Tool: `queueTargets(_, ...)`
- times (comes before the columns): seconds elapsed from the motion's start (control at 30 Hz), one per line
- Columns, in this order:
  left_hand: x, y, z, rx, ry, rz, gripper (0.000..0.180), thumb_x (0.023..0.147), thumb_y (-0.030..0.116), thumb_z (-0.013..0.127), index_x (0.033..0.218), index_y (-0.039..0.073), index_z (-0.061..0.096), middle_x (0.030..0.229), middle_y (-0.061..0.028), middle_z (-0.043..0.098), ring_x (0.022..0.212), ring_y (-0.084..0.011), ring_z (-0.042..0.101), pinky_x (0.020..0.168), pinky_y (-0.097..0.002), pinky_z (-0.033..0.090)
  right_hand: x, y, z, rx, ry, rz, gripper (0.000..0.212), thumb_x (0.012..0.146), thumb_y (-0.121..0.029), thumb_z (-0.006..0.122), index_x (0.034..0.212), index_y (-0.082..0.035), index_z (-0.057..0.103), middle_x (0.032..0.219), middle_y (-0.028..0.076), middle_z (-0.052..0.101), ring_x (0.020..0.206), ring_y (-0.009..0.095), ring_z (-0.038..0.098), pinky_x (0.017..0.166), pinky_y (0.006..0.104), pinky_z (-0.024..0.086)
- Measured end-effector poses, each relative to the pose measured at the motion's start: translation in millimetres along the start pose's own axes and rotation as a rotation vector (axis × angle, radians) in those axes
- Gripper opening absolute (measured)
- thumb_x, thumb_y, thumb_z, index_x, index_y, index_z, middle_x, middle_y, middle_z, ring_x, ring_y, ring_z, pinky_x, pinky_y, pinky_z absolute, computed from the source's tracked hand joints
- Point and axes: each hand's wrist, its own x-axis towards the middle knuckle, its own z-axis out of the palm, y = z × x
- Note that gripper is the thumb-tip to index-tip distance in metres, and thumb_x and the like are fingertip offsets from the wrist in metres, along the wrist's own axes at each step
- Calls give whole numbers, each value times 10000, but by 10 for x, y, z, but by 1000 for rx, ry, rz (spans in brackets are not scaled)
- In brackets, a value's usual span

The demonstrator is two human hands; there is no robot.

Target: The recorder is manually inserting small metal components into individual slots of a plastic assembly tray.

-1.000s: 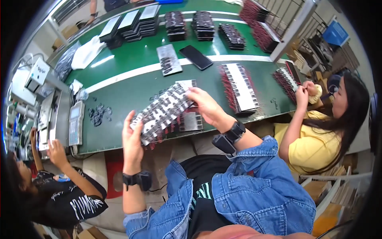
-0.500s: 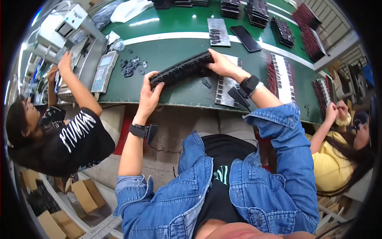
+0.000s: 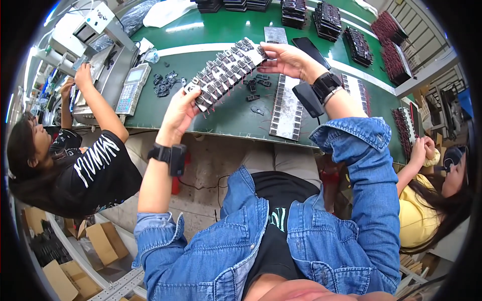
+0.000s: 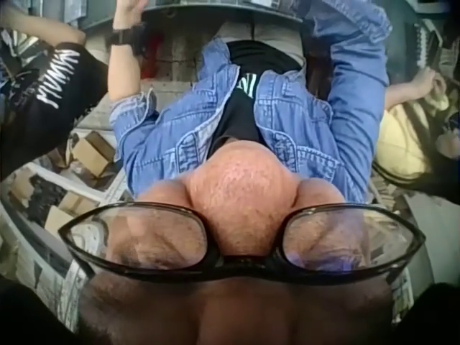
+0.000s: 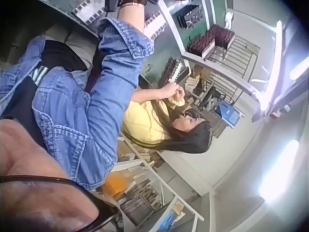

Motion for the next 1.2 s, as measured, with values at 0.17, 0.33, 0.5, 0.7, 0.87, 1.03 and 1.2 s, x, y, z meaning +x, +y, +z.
queueTargets(0.17, -426, -1, 371, -205, -20, -89, 369, 964, 173, 632, 1288, 18, 547, 1172, -82, 673, 972, -156, 685, 814, -340, 587, 89, 74, 43, -172, 31, 61, 379, 965, -232, 647, 1265, -10, 579, 1102, 93, 668, 948, 159, 660, 831, 368, 576)
queueTargets(0.33, -724, -79, 430, -280, 9, -188, 413, 983, 157, 607, 1351, -3, 511, 1185, -85, 667, 1004, -146, 678, 842, -330, 586, 266, 196, 252, -326, -103, 144, 369, 975, -248, 633, 1250, -7, 589, 1078, 73, 673, 908, 151, 666, 774, 323, 581)
queueTargets(0.5, -912, -236, 511, -252, 202, -121, 436, 991, 130, 588, 1386, -21, 478, 1183, -81, 664, 997, -133, 676, 842, -297, 584, 340, 209, 329, -862, -4, -58, 351, 958, -269, 645, 1189, -7, 617, 1028, 68, 688, 828, 176, 679, 726, 307, 561)
queueTargets(0.7, -1156, -558, 432, -273, 292, -101, 430, 996, 133, 585, 1382, -23, 478, 1176, -85, 666, 957, -127, 682, 801, -267, 582, -232, 687, 269, -1538, 48, -335, 233, 852, -211, 703, 986, -34, 635, 985, 117, 683, 828, 297, 675, 720, 378, 531)
queueTargets(0.87, -1115, -727, 450, -233, 282, -58, 460, 997, 172, 604, 1382, -36, 463, 1160, -85, 671, 941, -113, 674, 790, -250, 568, -364, 850, 385, -1680, 122, -370, 192, 828, -177, 716, 922, -42, 616, 912, 109, 661, 890, 309, 667, 758, 402, 521)
queueTargets(1.03, -1195, -798, 424, -220, 295, -32, 490, 996, 214, 620, 1377, -47, 454, 1170, -83, 660, 1008, -106, 637, 879, -256, 525, -334, 899, 419, -1599, 72, -372, 181, 825, -149, 714, 931, -42, 614, 885, 109, 638, 889, 310, 656, 778, 406, 517)
queueTargets(1.2, -1213, -850, 377, -234, 300, -64, 488, 997, 231, 621, 1367, -46, 466, 1200, -83, 640, 1071, -110, 601, 949, -267, 482, -266, 905, 439, -1545, 13, -458, 186, 820, -113, 712, 958, -40, 610, 901, 109, 629, 870, 304, 653, 773, 404, 519)
